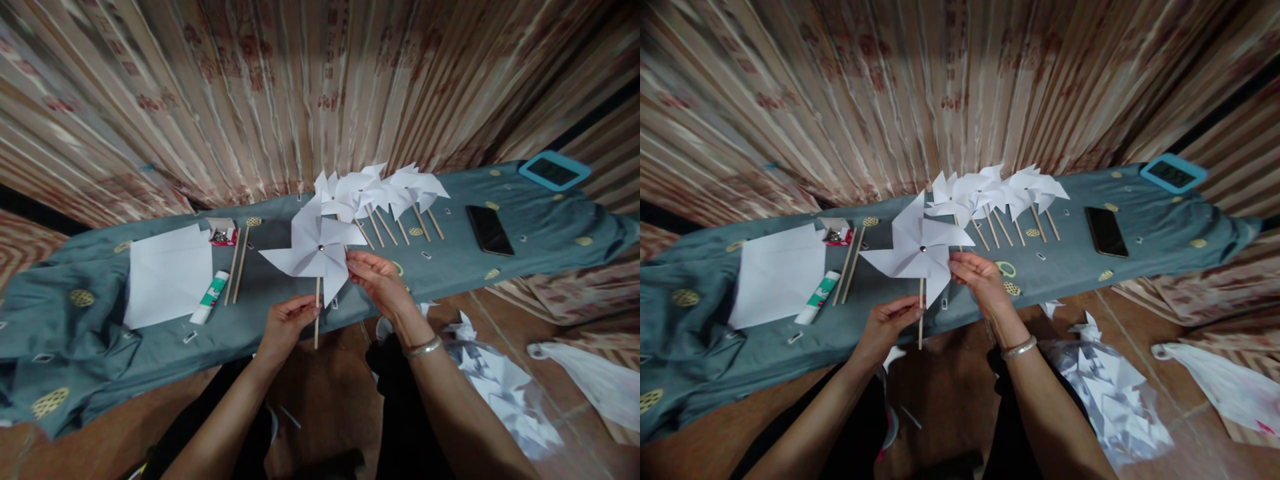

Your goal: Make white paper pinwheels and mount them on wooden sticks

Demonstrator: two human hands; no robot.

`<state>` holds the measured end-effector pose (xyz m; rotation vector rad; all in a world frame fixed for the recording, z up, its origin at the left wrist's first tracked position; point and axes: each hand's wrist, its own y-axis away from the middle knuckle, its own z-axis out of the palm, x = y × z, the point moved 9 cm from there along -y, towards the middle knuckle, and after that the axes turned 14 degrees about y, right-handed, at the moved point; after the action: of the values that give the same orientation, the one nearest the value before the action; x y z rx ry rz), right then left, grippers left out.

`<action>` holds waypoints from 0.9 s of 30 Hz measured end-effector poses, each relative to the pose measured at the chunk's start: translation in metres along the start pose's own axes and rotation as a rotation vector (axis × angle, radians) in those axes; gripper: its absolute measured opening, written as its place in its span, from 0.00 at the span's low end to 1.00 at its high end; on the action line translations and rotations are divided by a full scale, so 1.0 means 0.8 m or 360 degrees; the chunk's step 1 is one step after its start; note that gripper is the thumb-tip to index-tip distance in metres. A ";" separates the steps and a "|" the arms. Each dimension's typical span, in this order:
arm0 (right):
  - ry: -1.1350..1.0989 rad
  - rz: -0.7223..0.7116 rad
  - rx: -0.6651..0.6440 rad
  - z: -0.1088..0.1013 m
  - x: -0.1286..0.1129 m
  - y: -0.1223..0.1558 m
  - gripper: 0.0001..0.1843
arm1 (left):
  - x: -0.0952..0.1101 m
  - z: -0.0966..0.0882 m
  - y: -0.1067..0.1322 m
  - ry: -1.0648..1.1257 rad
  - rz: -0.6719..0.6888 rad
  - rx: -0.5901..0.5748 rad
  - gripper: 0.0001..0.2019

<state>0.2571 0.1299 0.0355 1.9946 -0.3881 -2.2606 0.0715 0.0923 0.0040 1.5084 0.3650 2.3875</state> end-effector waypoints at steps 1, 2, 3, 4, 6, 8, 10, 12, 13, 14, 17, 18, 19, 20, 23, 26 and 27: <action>-0.0002 0.0000 -0.0011 0.001 0.001 0.000 0.20 | -0.001 -0.001 -0.001 -0.0009 -0.0005 0.0000 0.17; -0.0003 -0.0002 -0.0019 0.002 0.001 0.000 0.20 | -0.003 -0.001 -0.001 -0.0017 -0.0014 0.0000 0.18; -0.0002 -0.0003 -0.0025 0.002 0.002 0.000 0.20 | -0.004 -0.002 -0.002 -0.0022 -0.0024 0.0003 0.18; 0.0001 -0.0003 -0.0033 0.003 0.002 0.001 0.20 | -0.005 -0.003 -0.002 -0.0029 -0.0028 0.0005 0.18; 0.0005 0.0001 -0.0051 0.006 0.004 0.002 0.19 | -0.005 -0.004 -0.002 -0.0059 -0.0021 0.0003 0.18; 0.0013 0.0000 -0.0075 0.009 0.005 0.003 0.19 | -0.004 -0.003 -0.002 -0.0092 0.0001 -0.0017 0.17; 0.0029 -0.0009 -0.0104 0.013 0.005 0.005 0.18 | -0.003 -0.001 -0.002 -0.0119 0.0021 -0.0050 0.15; 0.0044 -0.0014 -0.0123 0.016 0.006 0.006 0.17 | -0.002 0.000 -0.002 -0.0129 0.0036 -0.0069 0.12; 0.0050 -0.0013 -0.0131 0.017 0.006 0.006 0.17 | -0.002 0.000 -0.002 -0.0130 0.0041 -0.0068 0.12; 0.0053 -0.0008 -0.0139 0.019 0.007 0.007 0.17 | -0.002 0.000 -0.003 -0.0129 0.0044 -0.0066 0.11; 0.0052 0.0010 -0.0165 0.024 0.010 0.008 0.17 | -0.003 0.000 -0.004 -0.0090 0.0041 -0.0043 0.11; 0.0052 0.0020 -0.0174 0.026 0.012 0.008 0.17 | -0.003 0.000 -0.004 -0.0066 0.0035 -0.0031 0.11; 0.0051 0.0030 -0.0180 0.028 0.015 0.009 0.17 | -0.003 -0.001 -0.004 -0.0040 0.0025 -0.0019 0.12; 0.0053 0.0037 -0.0186 0.030 0.017 0.010 0.17 | -0.004 -0.001 -0.004 -0.0017 0.0010 -0.0008 0.13; 0.0107 0.0025 -0.0226 0.036 0.020 0.012 0.16 | -0.003 0.000 -0.002 0.0009 -0.0019 0.0004 0.16; 0.0193 -0.0004 -0.0278 0.041 0.021 0.015 0.16 | 0.000 0.000 -0.002 -0.0003 -0.0003 0.0007 0.18; 0.0213 -0.0008 -0.0289 0.042 0.021 0.016 0.16 | 0.001 0.000 -0.002 0.0002 0.0006 0.0018 0.18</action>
<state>0.2209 0.1179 0.0264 2.0394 -0.1594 -2.0665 0.0710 0.0944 0.0040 1.5139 0.3763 2.3935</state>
